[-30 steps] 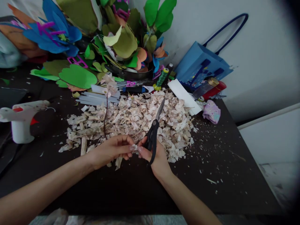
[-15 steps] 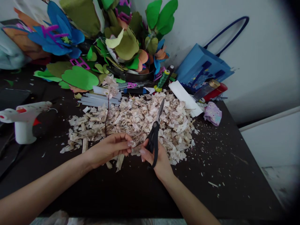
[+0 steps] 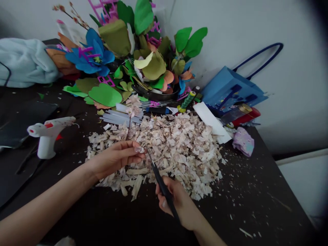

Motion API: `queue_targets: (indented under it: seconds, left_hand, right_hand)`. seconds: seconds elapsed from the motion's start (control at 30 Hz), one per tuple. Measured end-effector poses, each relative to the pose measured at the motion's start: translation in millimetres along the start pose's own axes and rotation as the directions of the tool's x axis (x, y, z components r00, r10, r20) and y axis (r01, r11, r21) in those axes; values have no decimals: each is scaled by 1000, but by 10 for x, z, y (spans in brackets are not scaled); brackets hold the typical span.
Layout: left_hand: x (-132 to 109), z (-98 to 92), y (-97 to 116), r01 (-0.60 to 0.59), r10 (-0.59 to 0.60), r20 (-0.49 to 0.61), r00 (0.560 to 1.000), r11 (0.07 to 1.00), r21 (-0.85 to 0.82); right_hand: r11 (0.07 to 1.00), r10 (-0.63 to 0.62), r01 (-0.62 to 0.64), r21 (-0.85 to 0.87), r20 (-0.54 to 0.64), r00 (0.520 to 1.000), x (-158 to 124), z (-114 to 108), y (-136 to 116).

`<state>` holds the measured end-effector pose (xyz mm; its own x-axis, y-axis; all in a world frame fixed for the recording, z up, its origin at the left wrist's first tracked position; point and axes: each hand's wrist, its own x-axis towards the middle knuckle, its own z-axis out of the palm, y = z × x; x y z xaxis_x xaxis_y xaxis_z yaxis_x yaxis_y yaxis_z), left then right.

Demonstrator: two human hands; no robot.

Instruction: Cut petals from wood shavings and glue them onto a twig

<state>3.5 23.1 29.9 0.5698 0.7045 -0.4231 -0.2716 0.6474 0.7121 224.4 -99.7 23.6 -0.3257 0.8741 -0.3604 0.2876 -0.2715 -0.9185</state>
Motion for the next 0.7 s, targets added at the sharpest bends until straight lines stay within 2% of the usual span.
queue_targets:
  seconds: [0.27, 0.7]
  left_hand:
    - [18, -7, 27, -18, 14, -53, 998, 997, -77]
    - [21, -20, 25, -32, 28, -45, 999, 995, -98]
  right_hand:
    - [1000, 14, -14, 14, 21, 1000, 11, -10, -24]
    - [1000, -6, 6, 14, 12, 1000, 9, -18, -8]
